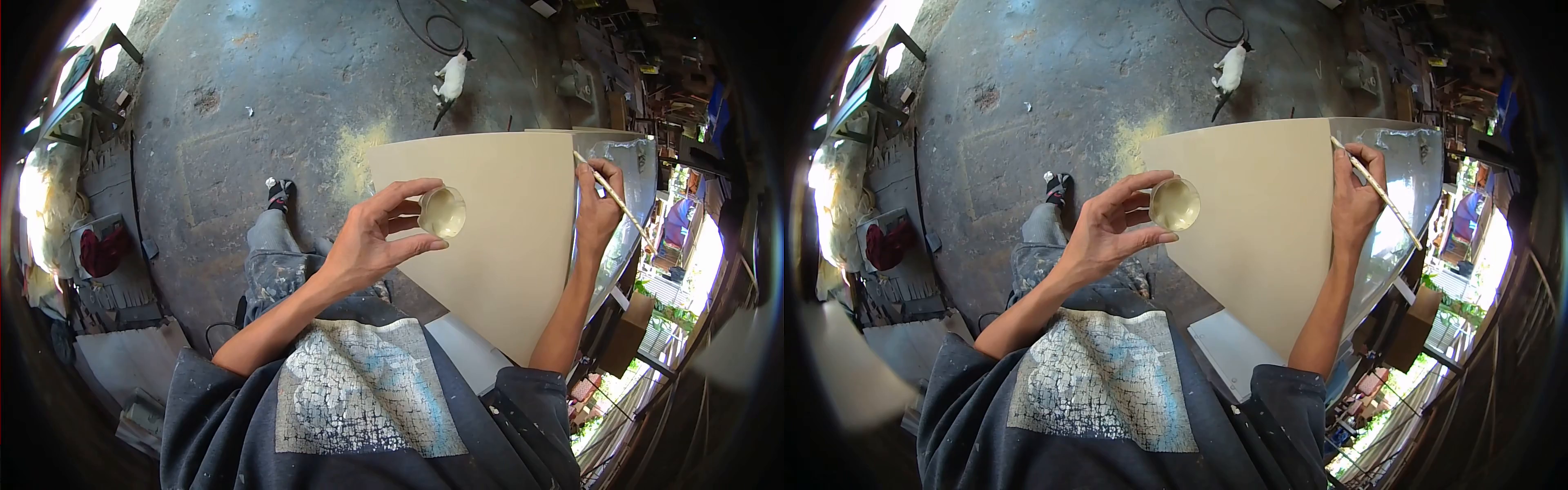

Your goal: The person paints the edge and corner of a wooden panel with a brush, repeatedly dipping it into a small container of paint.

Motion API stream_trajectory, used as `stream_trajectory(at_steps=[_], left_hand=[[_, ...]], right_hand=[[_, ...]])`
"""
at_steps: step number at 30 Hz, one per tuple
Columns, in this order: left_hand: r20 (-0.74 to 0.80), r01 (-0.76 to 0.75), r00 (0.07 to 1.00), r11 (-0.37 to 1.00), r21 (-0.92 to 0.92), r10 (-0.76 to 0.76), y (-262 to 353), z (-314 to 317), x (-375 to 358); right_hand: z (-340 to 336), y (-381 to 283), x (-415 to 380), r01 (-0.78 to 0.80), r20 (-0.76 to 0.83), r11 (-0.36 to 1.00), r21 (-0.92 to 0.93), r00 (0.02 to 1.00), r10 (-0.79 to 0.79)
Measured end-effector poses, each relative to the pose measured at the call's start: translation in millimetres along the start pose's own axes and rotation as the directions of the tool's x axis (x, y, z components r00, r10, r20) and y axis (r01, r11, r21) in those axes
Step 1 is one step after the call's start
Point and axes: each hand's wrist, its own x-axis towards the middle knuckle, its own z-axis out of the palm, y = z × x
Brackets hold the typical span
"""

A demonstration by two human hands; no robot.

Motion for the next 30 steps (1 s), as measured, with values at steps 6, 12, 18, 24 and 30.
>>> stream_trajectory(at_steps=[6,12,18,24,30], left_hand=[[0.003,0.017,1.0,1.0,0.011,-0.017,0.2,-0.2,-0.7],[0.007,0.003,1.0,1.0,0.003,-0.003,0.0,0.4,-0.3],[0.007,-0.002,1.0,1.0,0.006,0.002,-0.6,-0.3,0.4],[0.009,-0.009,1.0,1.0,0.011,0.009,-0.1,-0.3,-0.1],[0.019,-0.008,1.0,1.0,0.003,0.008,-0.6,1.9,-0.1]], right_hand=[[0.9,0.7,-0.4,0.003,-0.004,1.0,-0.001,1.0,-0.003],[0.1,0.4,-1.5,0.011,-0.008,1.0,-0.016,1.0,-0.011],[-0.5,-0.9,-2.6,0.009,-0.008,0.999,-0.05,1.0,-0.009],[-0.6,1.6,-3.5,-0.008,-0.012,1.0,-0.003,1.0,0.008],[-1.0,-6.1,-3.3,-0.005,-0.005,0.997,-0.079,1.0,0.005]])
